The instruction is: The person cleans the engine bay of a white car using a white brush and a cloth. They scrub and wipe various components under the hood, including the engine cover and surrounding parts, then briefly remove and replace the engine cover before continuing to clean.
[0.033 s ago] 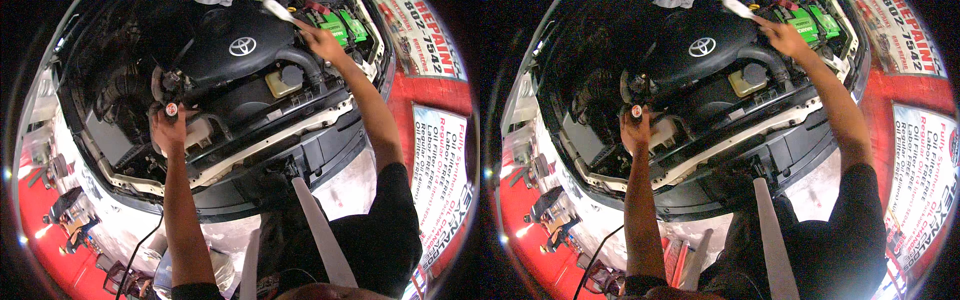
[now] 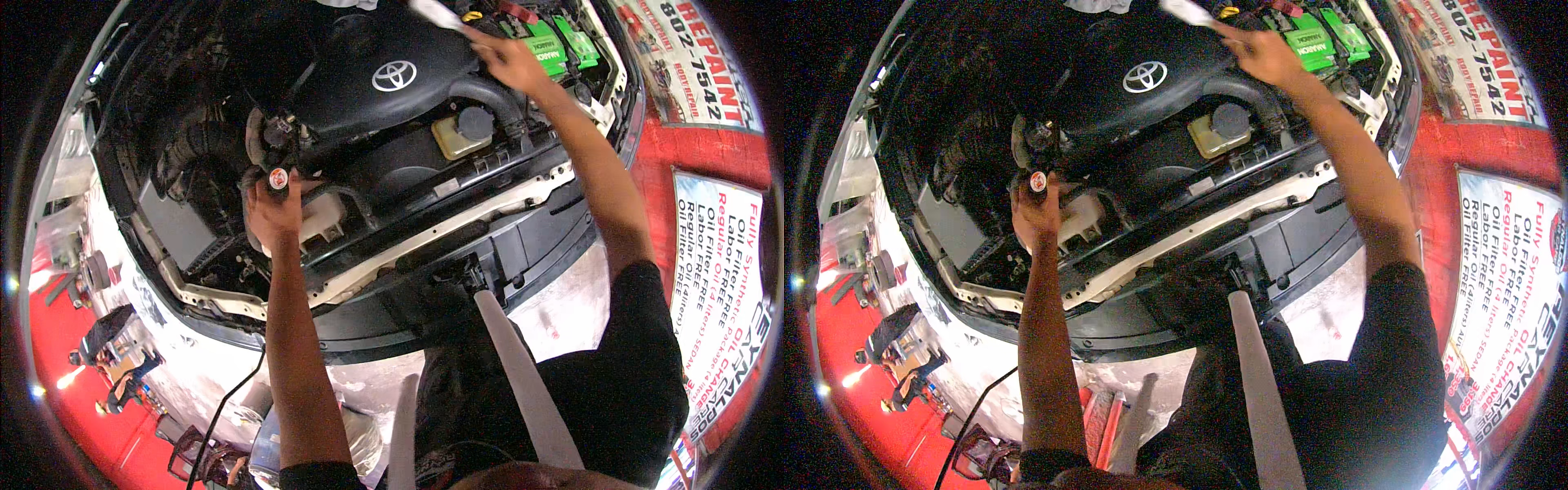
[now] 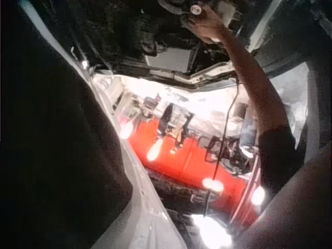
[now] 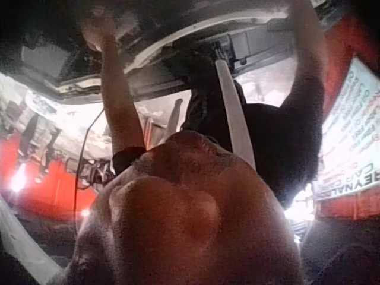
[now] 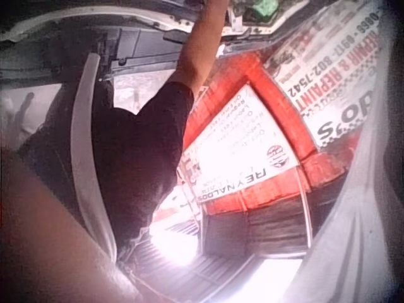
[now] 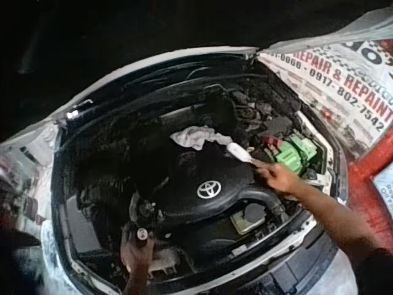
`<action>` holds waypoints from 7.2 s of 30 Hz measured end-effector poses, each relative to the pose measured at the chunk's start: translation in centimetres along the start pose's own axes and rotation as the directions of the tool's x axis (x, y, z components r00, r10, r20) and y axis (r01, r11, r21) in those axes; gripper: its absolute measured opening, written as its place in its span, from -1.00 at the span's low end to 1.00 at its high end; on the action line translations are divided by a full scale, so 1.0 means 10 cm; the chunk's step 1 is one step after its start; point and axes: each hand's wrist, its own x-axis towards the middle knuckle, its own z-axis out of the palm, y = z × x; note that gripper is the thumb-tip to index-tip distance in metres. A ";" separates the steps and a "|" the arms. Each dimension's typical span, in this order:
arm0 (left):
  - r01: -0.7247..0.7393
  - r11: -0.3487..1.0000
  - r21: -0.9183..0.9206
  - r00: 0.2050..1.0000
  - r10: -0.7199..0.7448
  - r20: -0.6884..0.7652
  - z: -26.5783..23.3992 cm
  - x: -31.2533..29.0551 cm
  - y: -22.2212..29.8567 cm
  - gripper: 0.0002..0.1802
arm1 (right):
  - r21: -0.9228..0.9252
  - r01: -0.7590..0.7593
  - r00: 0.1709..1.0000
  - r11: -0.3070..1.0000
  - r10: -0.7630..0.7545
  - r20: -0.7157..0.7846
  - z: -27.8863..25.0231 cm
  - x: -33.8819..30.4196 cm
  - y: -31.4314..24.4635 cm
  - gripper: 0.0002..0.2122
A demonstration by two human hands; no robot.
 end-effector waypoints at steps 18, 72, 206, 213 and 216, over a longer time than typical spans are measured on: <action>0.009 0.999 -0.036 1.000 -0.008 0.028 -0.06 0.07 0.13 -0.30 | -0.144 -0.050 0.991 0.988 0.031 -0.131 0.37 0.67 -0.18 -0.55; 0.063 0.998 0.006 0.998 -0.063 0.030 -0.09 0.05 0.03 -0.27 | -0.211 -0.379 0.913 0.901 0.401 0.077 0.12 0.35 -1.06 -0.54; 0.068 0.997 -0.033 0.997 -0.069 -0.022 -0.17 0.10 0.04 -0.32 | 0.045 -0.124 0.988 0.991 0.127 -0.082 1.27 1.72 -1.77 -0.57; 0.102 0.995 0.017 0.993 -0.101 -0.052 -0.12 0.00 -0.10 -0.30 | 0.311 -0.133 0.989 0.941 0.147 -0.021 1.33 0.25 -2.36 -0.49; 0.075 0.997 0.011 0.994 -0.074 -0.075 -0.10 0.00 -0.03 -0.30 | 0.143 -0.143 0.987 0.979 0.152 -0.051 1.27 0.62 -2.21 -0.51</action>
